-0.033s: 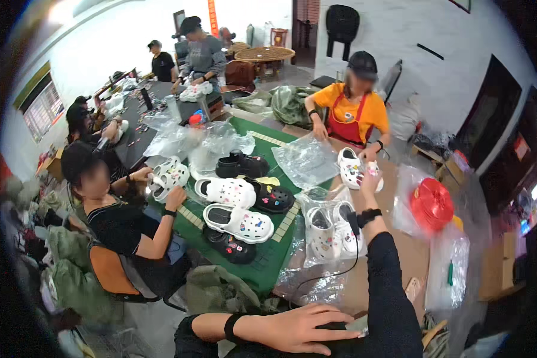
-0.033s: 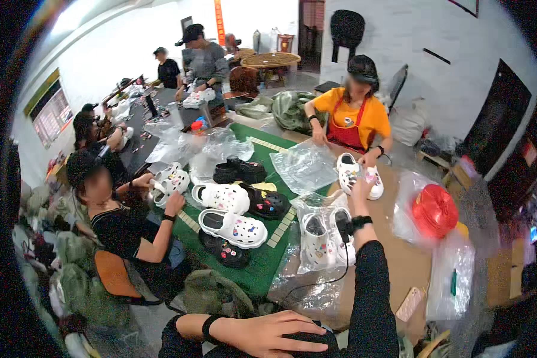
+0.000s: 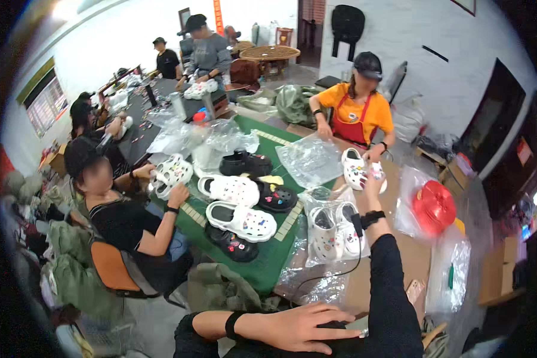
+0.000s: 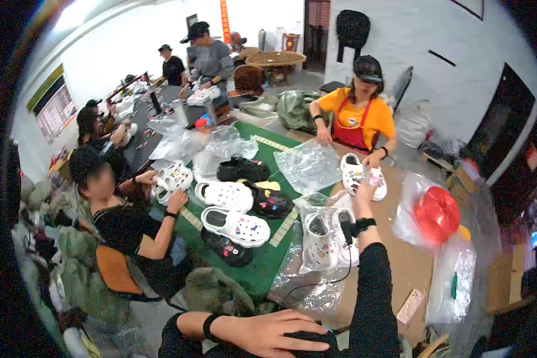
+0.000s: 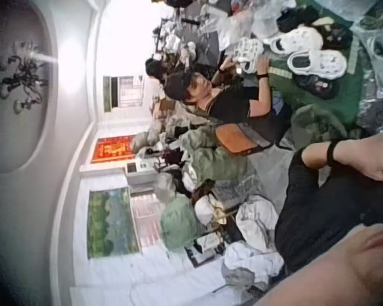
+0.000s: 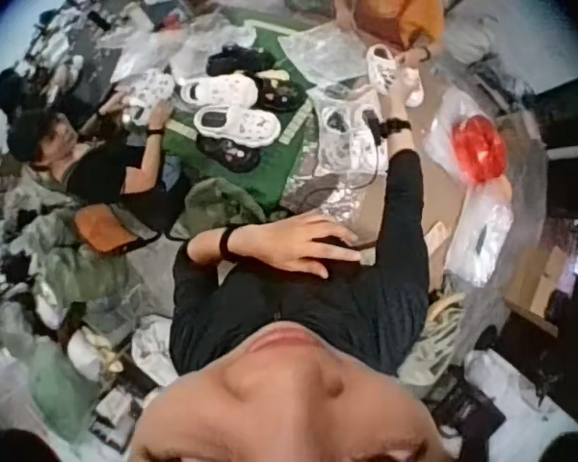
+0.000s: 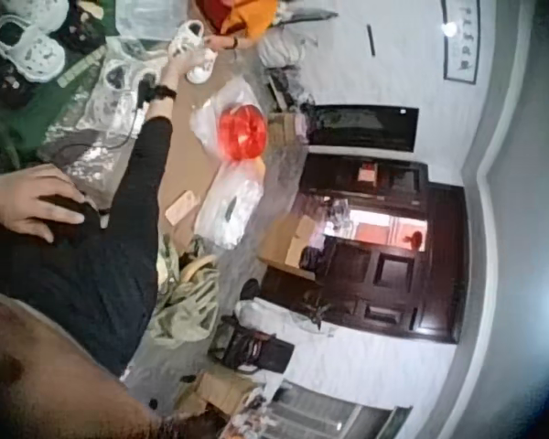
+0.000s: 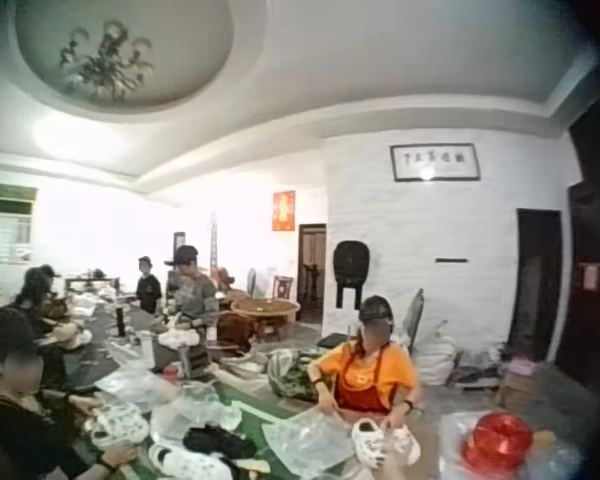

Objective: Packing decorative clogs into individual plastic bags and then placing them into large green sacks.

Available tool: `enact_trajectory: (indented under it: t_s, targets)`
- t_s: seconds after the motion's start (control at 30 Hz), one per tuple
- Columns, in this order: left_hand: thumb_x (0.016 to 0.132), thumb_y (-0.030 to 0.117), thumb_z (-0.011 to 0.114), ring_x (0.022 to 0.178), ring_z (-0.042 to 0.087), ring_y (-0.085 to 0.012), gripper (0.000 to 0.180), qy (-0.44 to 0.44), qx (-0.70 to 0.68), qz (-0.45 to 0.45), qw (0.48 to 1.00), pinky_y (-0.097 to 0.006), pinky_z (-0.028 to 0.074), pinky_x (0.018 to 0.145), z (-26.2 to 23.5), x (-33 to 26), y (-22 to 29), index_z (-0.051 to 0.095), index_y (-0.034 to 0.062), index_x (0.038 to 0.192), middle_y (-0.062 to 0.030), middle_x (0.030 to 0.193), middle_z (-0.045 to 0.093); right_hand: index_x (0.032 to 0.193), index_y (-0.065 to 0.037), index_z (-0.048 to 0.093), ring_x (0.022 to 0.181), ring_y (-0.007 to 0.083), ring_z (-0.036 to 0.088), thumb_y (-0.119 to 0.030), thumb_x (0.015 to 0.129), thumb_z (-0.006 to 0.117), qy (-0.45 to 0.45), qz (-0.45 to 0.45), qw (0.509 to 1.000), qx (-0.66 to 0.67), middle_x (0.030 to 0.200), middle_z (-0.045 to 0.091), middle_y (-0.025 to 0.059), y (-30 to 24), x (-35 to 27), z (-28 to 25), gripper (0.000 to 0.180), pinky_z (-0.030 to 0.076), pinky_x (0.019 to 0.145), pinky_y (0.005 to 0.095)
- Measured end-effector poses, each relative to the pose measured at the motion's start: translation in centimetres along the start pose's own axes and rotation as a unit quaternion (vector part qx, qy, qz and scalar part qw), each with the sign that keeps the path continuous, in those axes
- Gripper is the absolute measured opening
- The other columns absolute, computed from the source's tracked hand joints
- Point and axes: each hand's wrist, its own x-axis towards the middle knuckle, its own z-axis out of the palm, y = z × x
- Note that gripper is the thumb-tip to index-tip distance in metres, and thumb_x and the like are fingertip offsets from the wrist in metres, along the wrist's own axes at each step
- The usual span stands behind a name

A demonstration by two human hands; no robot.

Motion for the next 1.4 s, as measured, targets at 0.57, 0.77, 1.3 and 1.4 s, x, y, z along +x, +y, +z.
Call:
enact_trajectory:
  t_s: [0.57,0.77,1.3,1.4]
  targets:
    - [0.084,0.028,0.049,0.11,0.039,-0.0317,0.052,-0.027,0.001,-0.093,0.995,-0.042,0.031,0.093,0.6,-0.6,-4.7,0.031,0.0127,0.131,-0.0149,0.124,0.036,0.117,-0.001,0.044,0.065,0.0137,0.056,-0.013,0.082,0.049,-0.348,0.082,0.894,-0.269,0.083,0.06,0.0082,-3.3,-7.5,-0.7,0.038,0.045,0.057,0.0243]
    - [0.087,0.036,0.04,0.12,0.029,-0.0331,0.053,-0.024,-0.083,-0.075,0.993,-0.041,0.023,0.099,-1.1,0.0,-3.8,0.028,0.0096,0.132,-0.0178,0.132,0.025,0.118,0.002,0.043,0.072,0.0149,0.058,-0.018,0.082,0.052,-0.406,0.102,0.829,-0.371,0.087,0.061,0.0103,5.1,-14.8,-7.0,0.042,0.046,0.066,0.0252]
    - [0.09,0.043,0.025,0.128,0.013,-0.0372,0.06,-0.06,-0.159,0.207,0.963,-0.052,0.013,0.1,1.1,5.7,1.6,0.018,0.0027,0.134,-0.0162,0.14,0.014,0.114,-0.003,0.049,0.07,0.0101,0.053,-0.018,0.085,0.052,-0.459,0.212,0.819,-0.271,0.085,0.058,0.0053,13.3,-23.2,-3.1,0.033,0.045,0.062,0.0229]
    - [0.09,0.036,0.024,0.128,0.011,-0.0389,0.055,-0.073,-0.077,0.245,0.964,-0.057,0.013,0.097,0.8,4.9,2.1,0.019,0.0026,0.133,-0.0154,0.141,0.013,0.113,-0.002,0.048,0.072,0.0102,0.054,-0.017,0.085,0.051,-0.45,0.207,0.815,-0.299,0.085,0.059,0.0061,12.7,-23.4,-2.8,0.032,0.045,0.063,0.0226]
